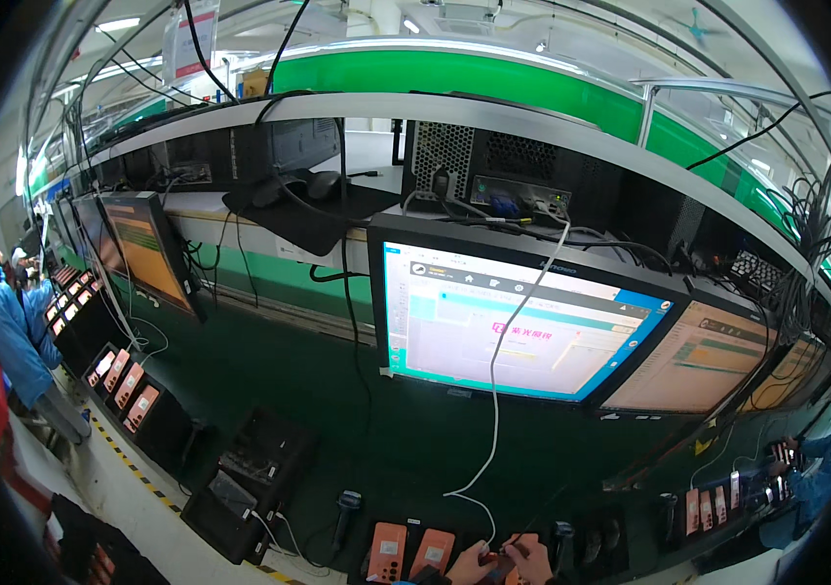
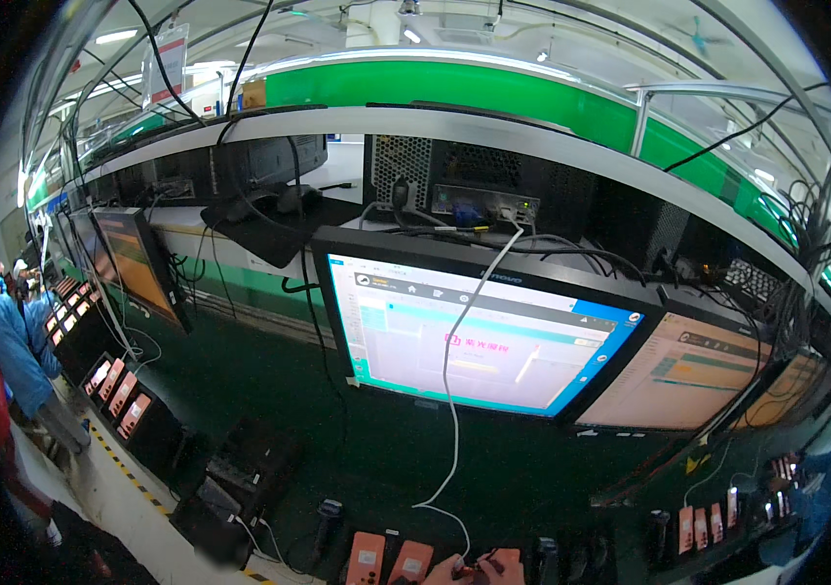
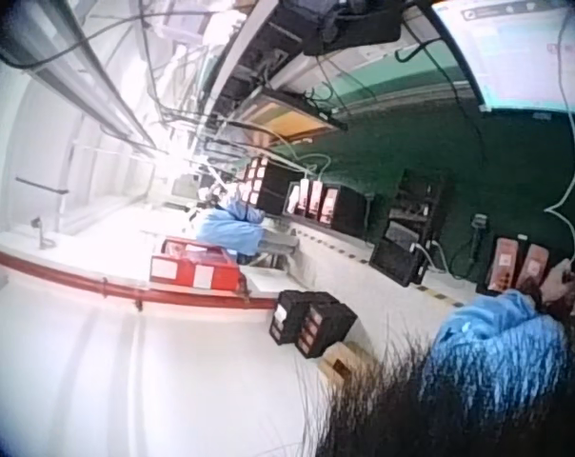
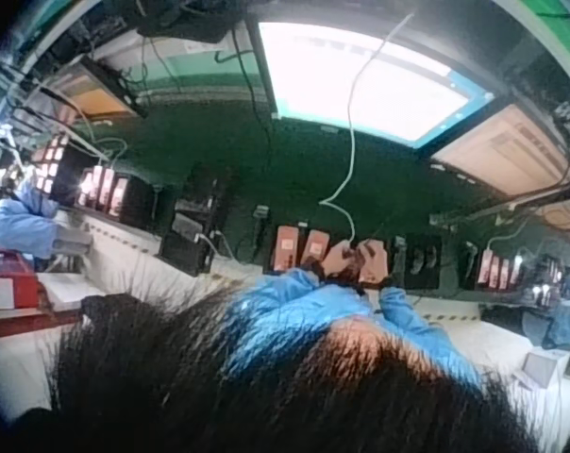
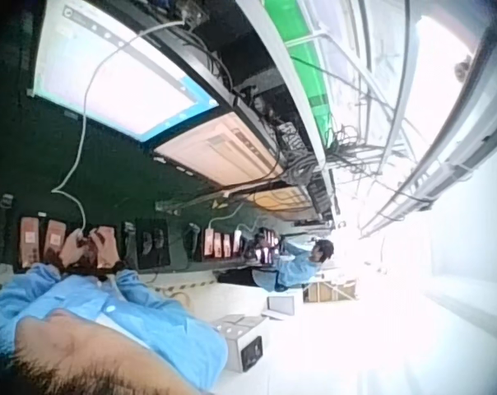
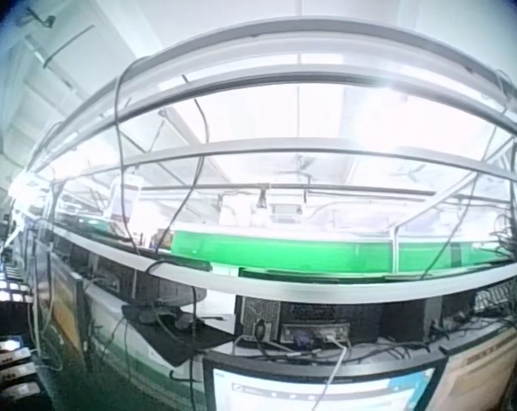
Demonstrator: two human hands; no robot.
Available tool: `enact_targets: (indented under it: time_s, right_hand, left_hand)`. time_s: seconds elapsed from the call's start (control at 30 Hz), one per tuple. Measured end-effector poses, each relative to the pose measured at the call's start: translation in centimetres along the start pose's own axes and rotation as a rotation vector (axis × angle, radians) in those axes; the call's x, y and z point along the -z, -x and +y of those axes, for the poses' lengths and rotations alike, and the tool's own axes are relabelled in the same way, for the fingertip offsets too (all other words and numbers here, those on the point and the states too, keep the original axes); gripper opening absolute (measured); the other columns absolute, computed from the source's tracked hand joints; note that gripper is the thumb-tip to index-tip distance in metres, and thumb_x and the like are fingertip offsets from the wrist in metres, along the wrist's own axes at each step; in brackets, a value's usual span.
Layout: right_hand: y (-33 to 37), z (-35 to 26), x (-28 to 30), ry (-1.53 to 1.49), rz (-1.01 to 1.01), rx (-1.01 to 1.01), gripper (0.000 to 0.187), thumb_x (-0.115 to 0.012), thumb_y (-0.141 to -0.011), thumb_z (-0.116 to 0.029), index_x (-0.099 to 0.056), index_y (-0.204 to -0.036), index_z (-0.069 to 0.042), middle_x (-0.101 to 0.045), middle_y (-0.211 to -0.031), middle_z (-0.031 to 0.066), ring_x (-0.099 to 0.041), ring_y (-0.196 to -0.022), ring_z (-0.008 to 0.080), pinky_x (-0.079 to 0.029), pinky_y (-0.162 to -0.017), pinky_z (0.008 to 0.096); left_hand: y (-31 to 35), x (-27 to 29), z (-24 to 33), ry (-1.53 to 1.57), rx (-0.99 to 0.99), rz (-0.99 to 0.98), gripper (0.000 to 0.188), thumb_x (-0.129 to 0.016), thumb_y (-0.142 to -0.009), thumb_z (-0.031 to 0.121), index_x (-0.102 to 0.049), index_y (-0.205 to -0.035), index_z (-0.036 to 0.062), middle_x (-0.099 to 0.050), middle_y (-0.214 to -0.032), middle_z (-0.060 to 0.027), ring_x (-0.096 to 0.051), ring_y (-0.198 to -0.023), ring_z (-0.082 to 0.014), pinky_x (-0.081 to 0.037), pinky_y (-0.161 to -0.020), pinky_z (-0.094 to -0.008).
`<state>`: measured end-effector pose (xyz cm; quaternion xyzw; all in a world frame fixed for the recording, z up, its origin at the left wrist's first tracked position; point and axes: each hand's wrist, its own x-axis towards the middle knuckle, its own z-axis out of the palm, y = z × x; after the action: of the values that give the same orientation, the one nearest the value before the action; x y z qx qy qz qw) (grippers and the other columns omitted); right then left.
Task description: Connecting cables to mobile devices and scanning them with a handheld barcode scanner at a production station.
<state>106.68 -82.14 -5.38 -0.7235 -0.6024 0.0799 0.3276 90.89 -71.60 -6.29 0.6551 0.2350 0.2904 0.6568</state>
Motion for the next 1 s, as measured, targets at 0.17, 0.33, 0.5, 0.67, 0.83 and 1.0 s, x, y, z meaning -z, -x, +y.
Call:
enact_targets:
  time_s: [0.17, 0.33, 0.5, 0.67, 0.83, 1.0]
  right_hand:
    - [0.2, -0.1, 0.4, -0.059, -0.021, -0.101, 0.031, -0.063, -0.08, -0.017, -0.066, -0.111, -0.01, -0.06, -0.113, 0.0191, -0.057, -0.103, 0.0423, -0.049, -0.085, 0.0492]
    - [0.8, 0.0, 0.2, -0.139, -0.182, -0.36, 0.037, -0.064, -0.084, -0.02, -0.063, -0.121, -0.014, -0.052, -0.132, 0.0186, -0.048, -0.123, 0.0378, -0.045, -0.094, 0.0487]
    - [-1.0, -3.3, 1.5, -0.35, -0.114, -0.418, 0.02, -0.061, -0.095, -0.017, -0.066, -0.104, 0.0, -0.064, -0.08, 0.0087, -0.062, -0.08, 0.014, -0.05, -0.075, 0.0261]
    - [-0.4, -1.3, -0.5, -0.488, -0.086, -0.47, 0.019, -0.065, -0.093, -0.018, -0.069, -0.101, -0.002, -0.069, -0.082, 0.0069, -0.064, -0.077, 0.0131, -0.051, -0.072, 0.0268]
    - [-1.8, 5.0, -4.4, -0.471, -0.145, -0.522, 0.024, -0.069, -0.089, -0.021, -0.069, -0.105, -0.003, -0.07, -0.086, 0.0056, -0.064, -0.078, 0.0112, -0.051, -0.073, 0.0279]
    - [-5.1, 2.9, -4.7, 0.055, 0.194, -0.545, 0.033, -0.068, -0.087, -0.027, -0.068, -0.11, -0.002, -0.067, -0.092, 0.0114, -0.065, -0.088, 0.0205, -0.051, -0.079, 0.0317]
  left_hand:
    - [0.2, 0.3, 1.5, -0.031, 0.036, 0.008, 0.02, -0.067, -0.084, 0.012, -0.05, -0.091, 0.0029, -0.052, -0.072, -0.0116, -0.05, -0.069, -0.0201, -0.042, -0.06, -0.0373]
    - [0.3, -1.4, -6.6, -0.076, -0.028, 0.061, 0.02, -0.067, -0.084, 0.013, -0.05, -0.091, 0.0035, -0.053, -0.073, -0.0125, -0.052, -0.069, -0.021, -0.044, -0.061, -0.0382]
    - [0.5, 0.5, -0.3, -0.175, 0.121, -0.02, 0.021, -0.067, -0.085, 0.014, -0.051, -0.092, 0.0022, -0.056, -0.076, -0.0136, -0.055, -0.073, -0.0213, -0.046, -0.063, -0.0377]
    - [-0.2, 0.5, -3.0, -0.017, 0.061, -0.021, 0.022, -0.065, -0.087, 0.018, -0.054, -0.097, 0.0012, -0.059, -0.083, -0.0164, -0.058, -0.077, -0.0227, -0.048, -0.068, -0.0376]
    - [0.4, 1.0, -8.6, -0.322, 0.161, 0.168, 0.019, -0.055, -0.093, 0.019, -0.056, -0.1, 0.002, -0.062, -0.087, -0.0159, -0.061, -0.08, -0.0268, -0.049, -0.07, -0.0398]
    - [1.2, 3.5, -11.2, 0.064, 0.444, 0.242, 0.027, -0.047, -0.098, 0.025, -0.059, -0.109, 0.0032, -0.065, -0.085, -0.0178, -0.062, -0.078, -0.0327, -0.05, -0.071, -0.0411]
